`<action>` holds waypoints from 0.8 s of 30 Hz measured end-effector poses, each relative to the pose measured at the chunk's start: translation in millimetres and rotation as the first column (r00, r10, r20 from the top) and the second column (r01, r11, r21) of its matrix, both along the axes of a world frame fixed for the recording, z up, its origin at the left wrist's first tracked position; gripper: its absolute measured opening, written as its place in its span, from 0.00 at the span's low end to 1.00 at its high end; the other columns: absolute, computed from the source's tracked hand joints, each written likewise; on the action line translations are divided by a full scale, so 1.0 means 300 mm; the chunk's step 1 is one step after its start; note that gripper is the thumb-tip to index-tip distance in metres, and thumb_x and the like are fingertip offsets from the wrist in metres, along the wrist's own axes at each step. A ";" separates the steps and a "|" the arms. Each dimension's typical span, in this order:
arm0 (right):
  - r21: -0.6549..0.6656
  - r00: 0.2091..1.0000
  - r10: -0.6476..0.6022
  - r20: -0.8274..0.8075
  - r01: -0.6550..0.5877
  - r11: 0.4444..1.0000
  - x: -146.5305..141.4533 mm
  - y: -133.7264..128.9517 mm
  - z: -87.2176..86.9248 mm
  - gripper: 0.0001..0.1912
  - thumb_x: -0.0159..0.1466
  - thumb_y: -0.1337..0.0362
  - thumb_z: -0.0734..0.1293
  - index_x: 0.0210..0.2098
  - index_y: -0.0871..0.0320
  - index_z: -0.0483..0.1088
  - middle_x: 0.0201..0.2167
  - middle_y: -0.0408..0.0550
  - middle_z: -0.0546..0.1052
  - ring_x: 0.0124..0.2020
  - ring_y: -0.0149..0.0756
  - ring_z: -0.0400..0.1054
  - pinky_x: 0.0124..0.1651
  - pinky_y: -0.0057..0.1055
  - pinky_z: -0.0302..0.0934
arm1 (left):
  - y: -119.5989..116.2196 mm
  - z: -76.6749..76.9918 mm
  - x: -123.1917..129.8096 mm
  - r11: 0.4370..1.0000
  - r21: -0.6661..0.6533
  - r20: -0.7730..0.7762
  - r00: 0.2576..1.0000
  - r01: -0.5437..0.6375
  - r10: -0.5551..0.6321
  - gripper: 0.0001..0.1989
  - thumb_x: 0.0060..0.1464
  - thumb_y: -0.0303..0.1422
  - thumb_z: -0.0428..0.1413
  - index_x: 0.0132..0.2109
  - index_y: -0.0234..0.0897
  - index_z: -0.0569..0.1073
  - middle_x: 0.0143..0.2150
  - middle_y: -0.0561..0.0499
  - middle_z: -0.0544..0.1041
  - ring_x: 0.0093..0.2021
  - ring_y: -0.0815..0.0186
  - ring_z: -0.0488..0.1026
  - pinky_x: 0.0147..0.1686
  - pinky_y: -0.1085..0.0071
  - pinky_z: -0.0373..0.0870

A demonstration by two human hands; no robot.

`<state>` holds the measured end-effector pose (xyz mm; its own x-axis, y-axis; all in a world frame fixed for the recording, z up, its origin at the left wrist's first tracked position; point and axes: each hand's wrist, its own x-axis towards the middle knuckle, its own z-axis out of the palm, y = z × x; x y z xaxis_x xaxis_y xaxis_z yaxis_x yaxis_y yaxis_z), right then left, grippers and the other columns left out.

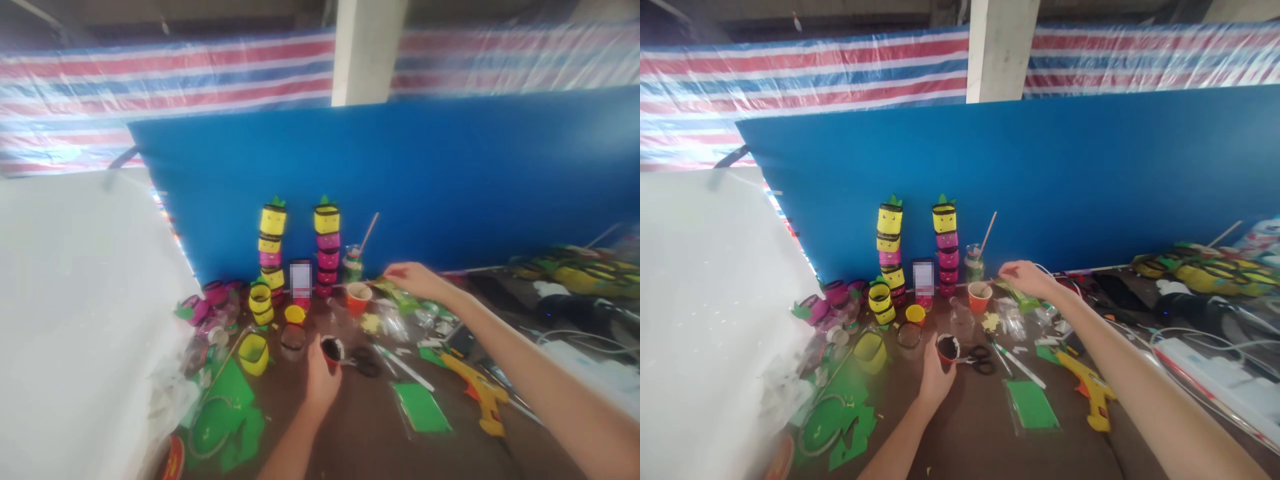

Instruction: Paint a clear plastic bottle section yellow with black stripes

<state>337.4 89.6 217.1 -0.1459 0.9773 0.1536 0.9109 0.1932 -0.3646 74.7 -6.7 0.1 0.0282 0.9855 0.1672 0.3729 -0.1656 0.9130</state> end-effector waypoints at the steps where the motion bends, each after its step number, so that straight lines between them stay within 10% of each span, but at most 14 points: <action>1: -0.003 1.000 0.010 0.007 -0.010 1.000 -0.009 -0.007 0.004 0.14 0.59 0.56 0.60 0.31 0.55 0.75 0.32 0.48 0.81 0.33 0.40 0.73 0.38 0.31 0.64 | 0.000 0.001 0.000 1.000 -0.003 0.000 1.000 -0.001 0.001 0.36 0.47 0.25 0.54 0.65 0.28 0.56 0.63 0.33 0.63 0.66 0.54 0.58 0.66 0.60 0.51; 24: -0.067 0.996 -0.082 0.020 0.084 0.994 -0.055 0.091 -0.071 0.20 0.68 0.56 0.55 0.30 0.59 0.73 0.30 0.49 0.79 0.34 0.37 0.73 0.41 0.31 0.64 | 0.006 -0.008 0.001 1.000 0.021 0.009 1.000 -0.001 0.001 0.36 0.47 0.24 0.54 0.64 0.29 0.57 0.61 0.35 0.65 0.64 0.54 0.60 0.65 0.60 0.53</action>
<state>320.9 117.0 195.7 -0.0658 0.9942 0.0846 0.9291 0.0919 -0.3582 75.0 -5.0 -2.2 0.0257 0.9819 0.1876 0.3651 -0.1839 0.9126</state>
